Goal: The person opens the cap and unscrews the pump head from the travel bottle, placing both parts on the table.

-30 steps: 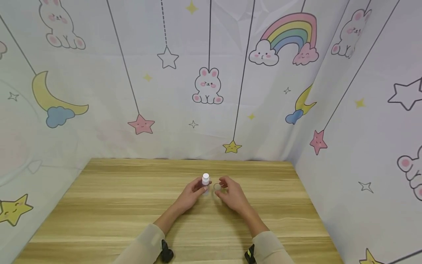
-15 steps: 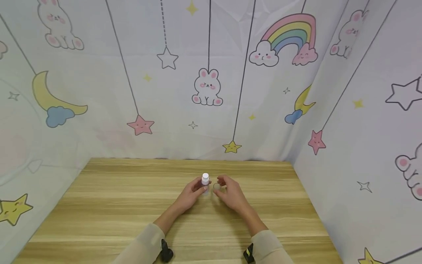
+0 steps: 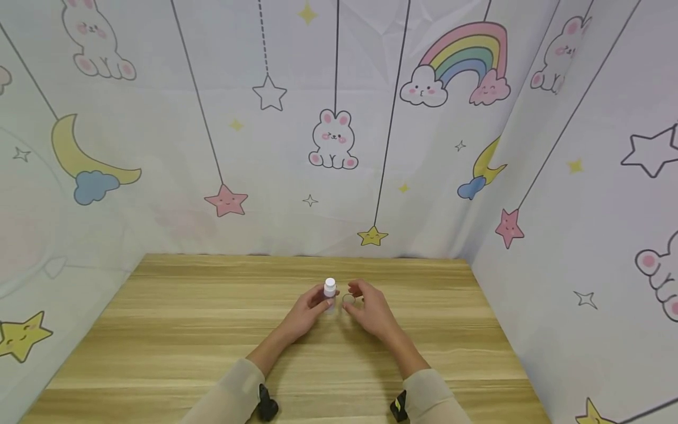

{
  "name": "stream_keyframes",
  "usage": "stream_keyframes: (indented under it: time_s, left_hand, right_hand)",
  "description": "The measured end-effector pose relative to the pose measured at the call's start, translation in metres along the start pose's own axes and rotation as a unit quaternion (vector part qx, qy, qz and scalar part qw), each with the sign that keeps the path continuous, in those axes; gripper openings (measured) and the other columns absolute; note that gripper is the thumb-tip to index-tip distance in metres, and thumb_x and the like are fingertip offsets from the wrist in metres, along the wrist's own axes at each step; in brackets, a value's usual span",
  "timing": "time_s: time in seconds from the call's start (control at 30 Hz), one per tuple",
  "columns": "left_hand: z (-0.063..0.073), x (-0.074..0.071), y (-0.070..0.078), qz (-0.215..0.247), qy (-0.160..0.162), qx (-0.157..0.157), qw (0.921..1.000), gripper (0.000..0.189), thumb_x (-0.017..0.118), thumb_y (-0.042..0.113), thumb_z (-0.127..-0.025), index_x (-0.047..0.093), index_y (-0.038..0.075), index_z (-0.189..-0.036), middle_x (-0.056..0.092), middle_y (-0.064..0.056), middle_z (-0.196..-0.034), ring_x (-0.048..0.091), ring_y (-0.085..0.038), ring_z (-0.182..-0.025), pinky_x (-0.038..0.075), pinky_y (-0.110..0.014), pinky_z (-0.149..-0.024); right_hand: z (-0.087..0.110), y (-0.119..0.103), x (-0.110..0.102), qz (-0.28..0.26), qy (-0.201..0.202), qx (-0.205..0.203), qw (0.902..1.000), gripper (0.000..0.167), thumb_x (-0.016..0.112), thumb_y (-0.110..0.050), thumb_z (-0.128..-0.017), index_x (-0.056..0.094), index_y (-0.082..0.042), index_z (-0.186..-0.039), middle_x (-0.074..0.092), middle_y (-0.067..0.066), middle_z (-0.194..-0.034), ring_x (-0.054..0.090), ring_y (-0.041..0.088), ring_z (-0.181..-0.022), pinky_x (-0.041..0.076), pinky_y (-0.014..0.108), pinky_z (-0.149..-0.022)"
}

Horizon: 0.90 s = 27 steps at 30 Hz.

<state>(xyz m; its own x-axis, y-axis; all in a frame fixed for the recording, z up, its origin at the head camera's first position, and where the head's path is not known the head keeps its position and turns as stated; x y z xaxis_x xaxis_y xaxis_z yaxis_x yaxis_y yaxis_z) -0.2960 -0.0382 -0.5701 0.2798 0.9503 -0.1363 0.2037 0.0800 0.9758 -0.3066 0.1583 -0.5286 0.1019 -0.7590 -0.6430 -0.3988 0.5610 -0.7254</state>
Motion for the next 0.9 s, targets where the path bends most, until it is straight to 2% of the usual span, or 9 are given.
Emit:
stream_keyframes:
  time_s: [0.5,0.9]
  left_hand:
    - [-0.001,0.001,-0.001,-0.002,-0.001,-0.001,1.0,0.044,0.06,0.025,-0.111,0.054,0.012,-0.152,0.064,-0.009,-0.147,0.054,-0.029,-0.141,0.039,-0.05,-0.12]
    - [-0.002,0.0,-0.003,0.004,0.001,0.004,1.0,0.043,0.06,0.024,-0.111,0.055,0.011,-0.151,0.063,-0.011,-0.146,0.054,-0.031,-0.141,0.039,-0.053,-0.12]
  right_hand:
    - [-0.001,-0.003,0.001,0.006,0.004,-0.014,0.9999,0.046,0.082,-0.016,-0.096,0.063,0.0,-0.136,0.073,0.009,-0.124,0.068,0.028,-0.118,0.056,0.051,-0.1]
    - [-0.005,-0.016,0.002,0.012,0.0,-0.021,0.9997,0.043,0.08,-0.012,-0.097,0.065,0.001,-0.135,0.072,0.013,-0.127,0.067,0.031,-0.12,0.054,0.051,-0.103]
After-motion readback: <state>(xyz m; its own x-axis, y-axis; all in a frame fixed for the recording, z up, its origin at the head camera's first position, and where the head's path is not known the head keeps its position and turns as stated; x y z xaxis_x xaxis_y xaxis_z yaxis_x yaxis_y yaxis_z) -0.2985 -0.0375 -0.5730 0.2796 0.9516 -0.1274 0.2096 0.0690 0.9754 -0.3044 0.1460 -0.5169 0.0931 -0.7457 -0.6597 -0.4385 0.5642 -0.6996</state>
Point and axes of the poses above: each hand's wrist, its own z-axis away from the middle knuckle, its own x-axis out of the palm, y = z × x, the point moved 4 cm from there along -z, towards the middle knuckle
